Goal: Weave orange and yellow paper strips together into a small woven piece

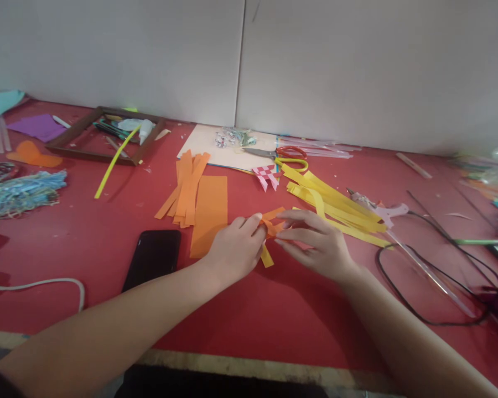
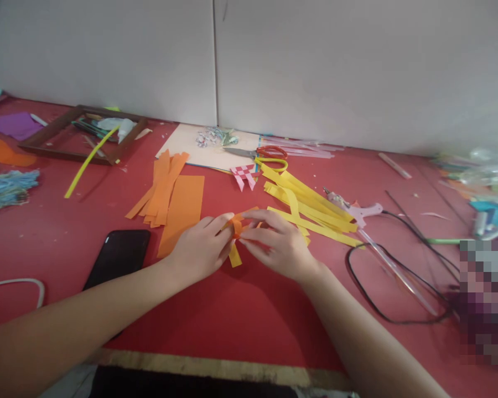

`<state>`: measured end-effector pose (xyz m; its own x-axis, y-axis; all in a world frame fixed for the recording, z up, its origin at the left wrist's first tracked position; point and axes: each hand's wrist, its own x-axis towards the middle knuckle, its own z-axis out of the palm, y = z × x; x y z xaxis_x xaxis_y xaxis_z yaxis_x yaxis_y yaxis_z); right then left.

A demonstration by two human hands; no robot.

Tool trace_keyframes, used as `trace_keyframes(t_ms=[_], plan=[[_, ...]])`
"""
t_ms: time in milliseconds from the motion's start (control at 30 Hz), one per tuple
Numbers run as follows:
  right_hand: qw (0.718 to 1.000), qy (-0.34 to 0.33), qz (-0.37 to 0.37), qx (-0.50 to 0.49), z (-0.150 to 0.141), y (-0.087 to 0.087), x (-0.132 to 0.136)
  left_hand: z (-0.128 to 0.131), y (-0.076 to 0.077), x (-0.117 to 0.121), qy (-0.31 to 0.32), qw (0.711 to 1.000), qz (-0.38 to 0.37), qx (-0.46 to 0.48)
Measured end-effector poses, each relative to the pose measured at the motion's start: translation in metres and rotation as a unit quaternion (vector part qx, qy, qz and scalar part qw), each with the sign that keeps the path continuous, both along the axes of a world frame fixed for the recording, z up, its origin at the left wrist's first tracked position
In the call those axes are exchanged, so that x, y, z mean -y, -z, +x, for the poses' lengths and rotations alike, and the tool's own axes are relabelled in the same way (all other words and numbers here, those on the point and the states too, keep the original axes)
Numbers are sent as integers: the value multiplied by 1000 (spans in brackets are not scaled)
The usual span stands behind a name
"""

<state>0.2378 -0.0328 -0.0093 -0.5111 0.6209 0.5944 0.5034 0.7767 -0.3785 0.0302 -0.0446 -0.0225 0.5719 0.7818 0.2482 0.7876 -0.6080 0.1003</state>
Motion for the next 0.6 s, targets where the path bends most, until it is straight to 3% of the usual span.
trace_keyframes(t_ms=[200, 333, 600], plan=[[999, -4, 42, 33, -1, 0, 2, 0, -1, -1, 0, 1000, -2, -2], [997, 54, 51, 29, -2, 3, 0, 0, -2, -1, 3, 1000, -4, 3], [993, 111, -8, -24, -7, 5, 1, 2, 1, 0, -25, 1000, -12, 11]])
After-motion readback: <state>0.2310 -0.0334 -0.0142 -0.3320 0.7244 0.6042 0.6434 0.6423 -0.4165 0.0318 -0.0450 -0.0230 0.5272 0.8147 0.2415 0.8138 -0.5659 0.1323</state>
